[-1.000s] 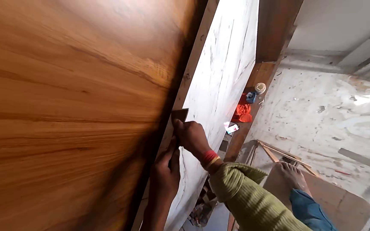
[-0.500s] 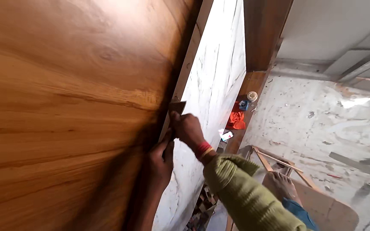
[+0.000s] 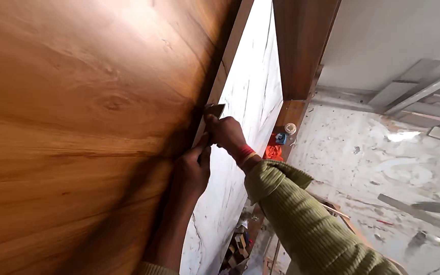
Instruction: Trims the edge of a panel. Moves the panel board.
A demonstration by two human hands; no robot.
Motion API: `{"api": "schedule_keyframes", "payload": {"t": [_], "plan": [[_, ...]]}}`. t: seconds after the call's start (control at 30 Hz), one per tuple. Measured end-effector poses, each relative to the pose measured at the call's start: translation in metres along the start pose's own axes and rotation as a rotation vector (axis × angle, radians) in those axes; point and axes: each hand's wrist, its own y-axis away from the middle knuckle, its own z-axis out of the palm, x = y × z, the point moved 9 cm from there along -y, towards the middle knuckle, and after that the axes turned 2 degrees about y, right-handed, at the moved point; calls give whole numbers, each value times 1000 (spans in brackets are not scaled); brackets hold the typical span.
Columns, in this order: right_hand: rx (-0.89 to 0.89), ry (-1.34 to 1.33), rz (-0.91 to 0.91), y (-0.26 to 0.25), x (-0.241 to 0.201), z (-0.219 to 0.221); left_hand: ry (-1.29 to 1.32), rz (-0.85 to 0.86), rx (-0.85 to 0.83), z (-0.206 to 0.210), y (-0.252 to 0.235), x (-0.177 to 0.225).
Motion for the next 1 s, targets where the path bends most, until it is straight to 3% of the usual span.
{"api": "schedule_keyframes", "payload": {"t": [0.27,0.37,0.47,0.53,0.6,0.77,0.9,1.0], "plan": [[-55,-48,27,-2,-2,7,13,58,50,-8,-3,3],[-16,-152,-60,-7,-12,-23,-44,143,75,-7,-19,31],[49,-133,-173,41,-2,-68,54,116,84,18,15,58],[69,-33,-169,88,32,-87,227,-11,5,49,63,66],[70,83,-44,118,77,-91,443,-188,-78,80,119,67],[-49,187,225,231,176,-66,940,-834,-137,119,288,51],[-381,351,276,324,210,-29,1480,-1170,6,120,374,49],[-641,586,234,384,209,1,1630,-1341,149,122,422,44]]}}
